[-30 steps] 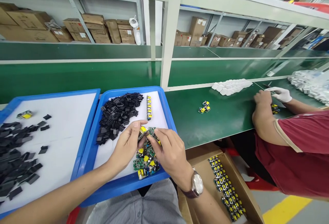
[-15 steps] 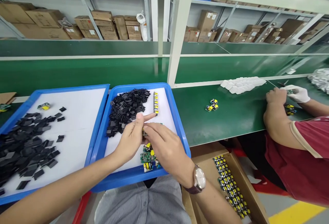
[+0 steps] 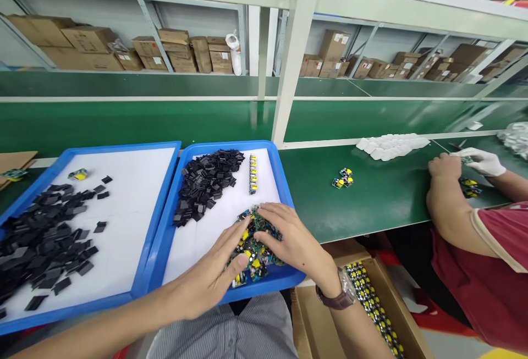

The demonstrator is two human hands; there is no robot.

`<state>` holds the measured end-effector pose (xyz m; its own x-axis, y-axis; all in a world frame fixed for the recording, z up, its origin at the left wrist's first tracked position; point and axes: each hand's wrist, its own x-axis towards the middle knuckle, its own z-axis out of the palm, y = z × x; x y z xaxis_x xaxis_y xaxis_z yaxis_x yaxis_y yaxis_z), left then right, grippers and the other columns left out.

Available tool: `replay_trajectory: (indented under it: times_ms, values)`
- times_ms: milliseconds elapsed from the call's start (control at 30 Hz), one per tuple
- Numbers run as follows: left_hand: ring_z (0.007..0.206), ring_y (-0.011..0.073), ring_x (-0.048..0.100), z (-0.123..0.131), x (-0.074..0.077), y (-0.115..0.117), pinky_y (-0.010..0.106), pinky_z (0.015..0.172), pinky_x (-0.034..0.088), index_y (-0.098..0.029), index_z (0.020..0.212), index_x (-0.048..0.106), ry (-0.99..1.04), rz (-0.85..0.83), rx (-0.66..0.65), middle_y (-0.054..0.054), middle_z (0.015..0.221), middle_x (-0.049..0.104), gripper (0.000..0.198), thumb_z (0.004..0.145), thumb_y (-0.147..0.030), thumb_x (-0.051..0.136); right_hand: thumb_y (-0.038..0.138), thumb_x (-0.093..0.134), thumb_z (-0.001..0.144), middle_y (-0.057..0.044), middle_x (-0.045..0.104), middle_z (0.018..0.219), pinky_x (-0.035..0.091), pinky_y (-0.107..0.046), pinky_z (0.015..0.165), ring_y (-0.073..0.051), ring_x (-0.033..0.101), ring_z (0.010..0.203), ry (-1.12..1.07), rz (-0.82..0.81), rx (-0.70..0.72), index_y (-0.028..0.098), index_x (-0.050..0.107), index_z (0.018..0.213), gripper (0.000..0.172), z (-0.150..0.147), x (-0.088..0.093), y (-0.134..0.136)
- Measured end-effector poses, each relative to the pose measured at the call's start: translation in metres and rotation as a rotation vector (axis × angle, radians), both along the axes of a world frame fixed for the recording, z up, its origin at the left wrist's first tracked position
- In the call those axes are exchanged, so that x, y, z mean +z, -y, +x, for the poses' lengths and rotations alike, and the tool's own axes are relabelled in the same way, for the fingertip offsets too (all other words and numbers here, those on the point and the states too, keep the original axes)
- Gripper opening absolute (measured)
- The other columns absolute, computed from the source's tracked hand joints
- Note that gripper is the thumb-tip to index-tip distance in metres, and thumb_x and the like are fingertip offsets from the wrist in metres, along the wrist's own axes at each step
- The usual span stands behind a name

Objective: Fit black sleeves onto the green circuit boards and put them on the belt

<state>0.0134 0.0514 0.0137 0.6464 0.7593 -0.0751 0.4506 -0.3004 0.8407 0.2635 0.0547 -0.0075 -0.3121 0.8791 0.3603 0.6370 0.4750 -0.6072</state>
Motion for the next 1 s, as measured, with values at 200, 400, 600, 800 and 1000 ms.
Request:
replay_trajectory:
  times_ms: [200,400,600,800,1000]
  values:
    - [0.133,0.0268,0.064,-0.001,0.011,-0.033,0.044,0.114,0.052,-0.023,0.152,0.052,-0.05,0.141,-0.003,0.01,0.149,0.064,0.046,0.11,-0.039,0.044,0.041,0.062,0.102,-0.018,0.073,0.13,0.055,-0.052,0.106,-0.033,0.07,0.118,0.043,-0.147,-0.172,0.017,0.066,0.135,0.04,0.0,0.009,-0.045]
    - [0.095,0.0221,0.077,0.007,0.015,-0.074,0.032,0.081,0.062,-0.021,0.114,0.075,-0.064,0.344,0.03,0.006,0.112,0.081,0.03,0.108,-0.034,0.049,0.039,0.082,0.085,-0.016,0.08,0.087,0.06,-0.042,0.078,-0.034,0.077,0.084,0.042,-0.233,-0.223,0.008,0.071,0.121,0.05,-0.036,-0.001,-0.117]
    - [0.119,0.0291,0.071,-0.015,0.011,-0.085,0.044,0.1,0.06,-0.018,0.135,0.065,-0.049,0.498,0.088,0.014,0.135,0.071,0.035,0.104,-0.033,0.058,0.022,0.056,0.098,-0.013,0.081,0.082,0.06,-0.032,0.058,-0.021,0.075,0.057,-0.143,-0.249,-0.264,0.005,0.072,0.122,0.034,-0.015,0.001,-0.126]
    - [0.158,0.0446,0.028,-0.005,0.045,-0.092,0.066,0.123,0.031,-0.014,0.155,0.047,-0.255,0.985,-0.034,0.022,0.165,0.043,0.062,0.098,-0.024,0.068,0.026,0.062,0.096,-0.008,0.082,0.112,0.064,-0.039,0.088,-0.022,0.078,0.096,-0.255,-0.143,-0.05,0.022,0.078,0.122,0.031,-0.003,0.041,-0.072]
    - [0.096,0.0352,0.078,0.009,0.068,-0.096,0.047,0.084,0.06,-0.014,0.121,0.071,-0.353,0.644,-0.079,0.014,0.11,0.079,0.029,0.095,-0.029,0.071,0.025,0.064,0.1,-0.007,0.074,0.134,0.058,-0.04,0.106,-0.023,0.071,0.122,-0.268,0.001,0.073,0.026,0.07,0.135,0.036,0.0,0.067,-0.051]
